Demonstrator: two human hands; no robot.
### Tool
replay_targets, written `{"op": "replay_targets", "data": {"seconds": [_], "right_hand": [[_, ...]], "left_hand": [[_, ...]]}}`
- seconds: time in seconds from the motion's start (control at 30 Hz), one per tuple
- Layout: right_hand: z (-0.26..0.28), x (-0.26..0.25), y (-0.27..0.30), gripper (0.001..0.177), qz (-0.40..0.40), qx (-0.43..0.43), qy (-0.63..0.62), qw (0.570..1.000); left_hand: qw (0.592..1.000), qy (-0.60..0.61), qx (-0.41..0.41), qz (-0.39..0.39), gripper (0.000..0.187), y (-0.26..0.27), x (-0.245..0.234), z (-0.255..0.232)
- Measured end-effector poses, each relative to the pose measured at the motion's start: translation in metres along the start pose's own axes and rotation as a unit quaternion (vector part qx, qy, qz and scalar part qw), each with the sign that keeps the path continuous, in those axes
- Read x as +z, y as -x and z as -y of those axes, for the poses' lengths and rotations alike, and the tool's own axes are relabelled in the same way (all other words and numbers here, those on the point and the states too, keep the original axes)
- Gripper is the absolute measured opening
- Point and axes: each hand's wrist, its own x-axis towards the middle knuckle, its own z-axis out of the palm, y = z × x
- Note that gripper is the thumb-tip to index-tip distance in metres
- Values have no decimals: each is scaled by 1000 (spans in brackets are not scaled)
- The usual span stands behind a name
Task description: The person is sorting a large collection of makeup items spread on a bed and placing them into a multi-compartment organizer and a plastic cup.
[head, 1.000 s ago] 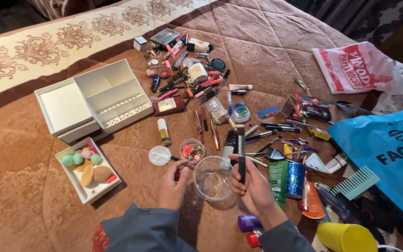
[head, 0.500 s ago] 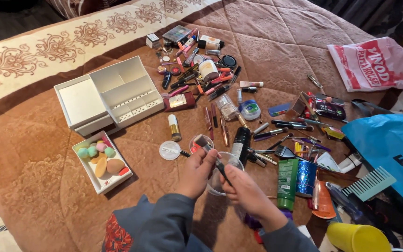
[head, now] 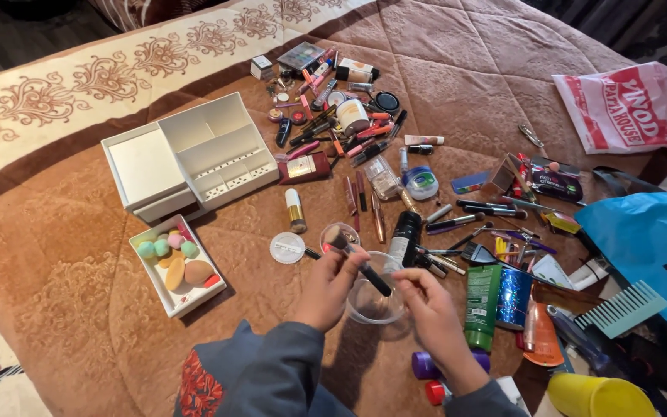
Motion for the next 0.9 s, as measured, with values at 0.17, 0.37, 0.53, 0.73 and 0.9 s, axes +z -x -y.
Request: {"op": "replay_targets", "data": {"seconds": [0.17, 0.37, 0.53, 0.73, 0.9], "right_hand": [[-20, 16, -9, 27, 39, -212, 155, 964], [-47, 21, -7, 28, 34, -258, 190, 946], [-41, 13, 2, 38, 104, -195, 166, 961], [-42, 3, -2, 38, 40, -26, 33, 998], [-17, -5, -12, 48, 3, 10, 39, 999]], "left_hand": [[999, -9, -23, 24, 25, 6, 16, -11], [995, 75, -55, -24, 23, 3, 15, -8], [996, 50, 9, -67, 25, -3, -3, -12], [986, 87, -13, -140, 30, 2, -21, -21], [986, 4, -45, -162, 23, 5, -14, 38]]}}
